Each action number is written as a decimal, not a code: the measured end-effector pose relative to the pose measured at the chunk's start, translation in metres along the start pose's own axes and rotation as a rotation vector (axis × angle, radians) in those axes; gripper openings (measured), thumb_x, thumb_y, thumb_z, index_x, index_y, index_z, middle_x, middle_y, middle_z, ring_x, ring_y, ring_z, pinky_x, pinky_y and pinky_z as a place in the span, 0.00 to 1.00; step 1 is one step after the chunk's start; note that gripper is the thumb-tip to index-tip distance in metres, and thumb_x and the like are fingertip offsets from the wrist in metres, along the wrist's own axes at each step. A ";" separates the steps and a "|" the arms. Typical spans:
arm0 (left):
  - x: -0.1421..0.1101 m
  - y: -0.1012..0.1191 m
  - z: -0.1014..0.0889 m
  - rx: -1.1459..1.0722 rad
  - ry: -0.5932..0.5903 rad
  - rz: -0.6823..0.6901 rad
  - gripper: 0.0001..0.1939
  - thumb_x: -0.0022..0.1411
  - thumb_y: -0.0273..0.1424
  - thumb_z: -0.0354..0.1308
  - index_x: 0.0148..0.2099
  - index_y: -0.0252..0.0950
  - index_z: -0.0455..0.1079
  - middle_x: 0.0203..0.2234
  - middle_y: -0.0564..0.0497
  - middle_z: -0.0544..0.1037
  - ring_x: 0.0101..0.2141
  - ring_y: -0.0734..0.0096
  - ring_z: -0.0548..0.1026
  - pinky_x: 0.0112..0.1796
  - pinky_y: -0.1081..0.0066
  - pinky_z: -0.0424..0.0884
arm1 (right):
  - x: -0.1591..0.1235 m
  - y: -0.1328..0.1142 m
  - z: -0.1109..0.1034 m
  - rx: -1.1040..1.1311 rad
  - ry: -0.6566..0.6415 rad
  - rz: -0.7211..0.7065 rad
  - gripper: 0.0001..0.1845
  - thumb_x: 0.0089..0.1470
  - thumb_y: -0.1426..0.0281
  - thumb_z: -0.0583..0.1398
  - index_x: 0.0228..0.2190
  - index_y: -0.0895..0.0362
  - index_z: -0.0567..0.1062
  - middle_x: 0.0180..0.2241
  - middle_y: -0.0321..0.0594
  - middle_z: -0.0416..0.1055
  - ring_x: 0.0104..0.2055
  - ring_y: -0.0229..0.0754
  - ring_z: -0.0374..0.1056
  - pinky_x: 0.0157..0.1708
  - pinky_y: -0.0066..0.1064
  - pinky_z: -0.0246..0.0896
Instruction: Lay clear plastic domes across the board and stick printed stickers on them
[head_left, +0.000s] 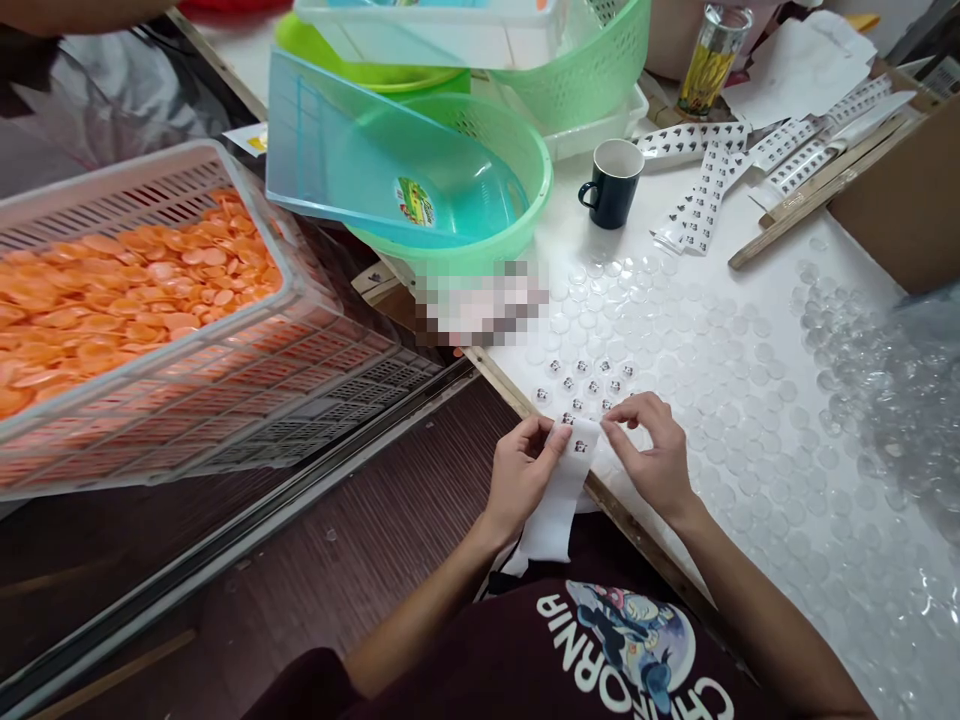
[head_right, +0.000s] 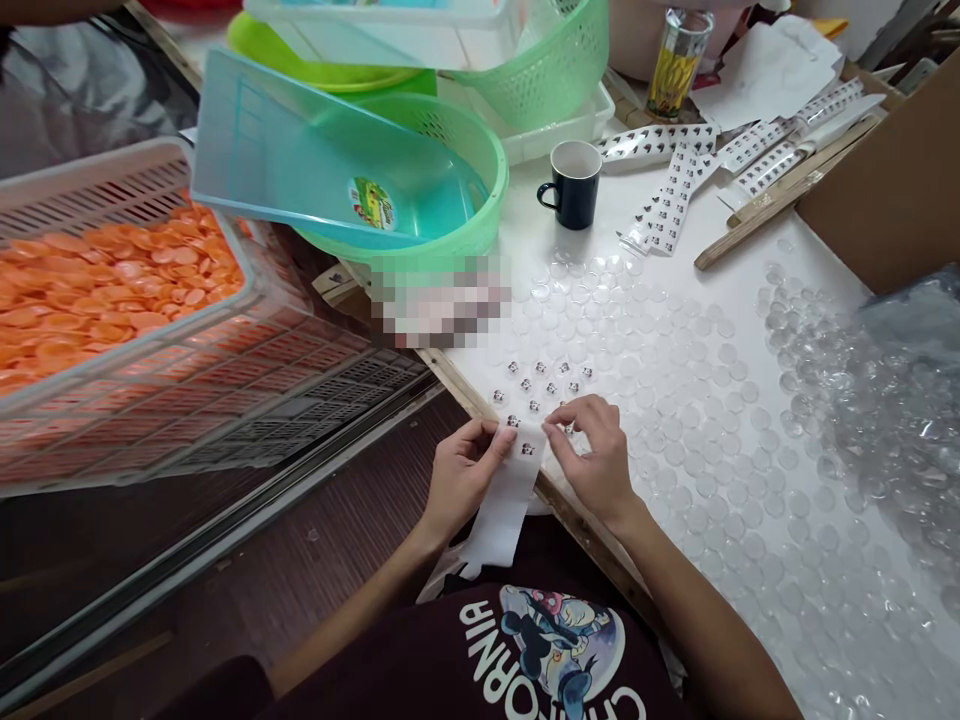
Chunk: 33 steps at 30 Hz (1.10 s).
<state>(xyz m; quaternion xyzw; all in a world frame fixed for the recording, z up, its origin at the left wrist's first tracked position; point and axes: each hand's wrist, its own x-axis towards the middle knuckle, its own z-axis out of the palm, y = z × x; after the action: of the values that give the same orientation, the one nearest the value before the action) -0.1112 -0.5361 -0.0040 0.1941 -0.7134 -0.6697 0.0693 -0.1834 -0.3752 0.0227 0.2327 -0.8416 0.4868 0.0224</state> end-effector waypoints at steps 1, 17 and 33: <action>0.000 -0.001 0.000 0.008 -0.002 0.004 0.15 0.63 0.39 0.62 0.30 0.34 0.70 0.22 0.55 0.70 0.24 0.76 0.65 0.27 0.75 0.61 | 0.002 0.001 0.000 0.032 0.023 0.037 0.05 0.62 0.67 0.60 0.33 0.52 0.75 0.32 0.38 0.73 0.37 0.44 0.67 0.41 0.39 0.61; 0.001 -0.006 -0.002 0.111 -0.077 0.139 0.14 0.66 0.37 0.59 0.30 0.35 0.70 0.23 0.55 0.71 0.25 0.74 0.66 0.28 0.75 0.63 | 0.046 0.011 -0.004 0.313 0.053 0.187 0.19 0.56 0.69 0.62 0.48 0.50 0.65 0.32 0.33 0.71 0.38 0.41 0.70 0.46 0.40 0.65; 0.003 -0.009 -0.003 0.094 -0.094 0.112 0.14 0.66 0.39 0.59 0.31 0.35 0.70 0.23 0.54 0.71 0.24 0.75 0.66 0.27 0.75 0.62 | 0.091 0.063 0.024 -0.401 -0.120 0.220 0.22 0.54 0.76 0.56 0.51 0.55 0.63 0.32 0.36 0.72 0.35 0.44 0.69 0.50 0.45 0.54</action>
<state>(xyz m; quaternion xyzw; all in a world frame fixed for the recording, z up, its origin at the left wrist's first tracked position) -0.1111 -0.5406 -0.0128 0.1253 -0.7563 -0.6389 0.0641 -0.2861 -0.4031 -0.0166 0.1591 -0.9416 0.2947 -0.0348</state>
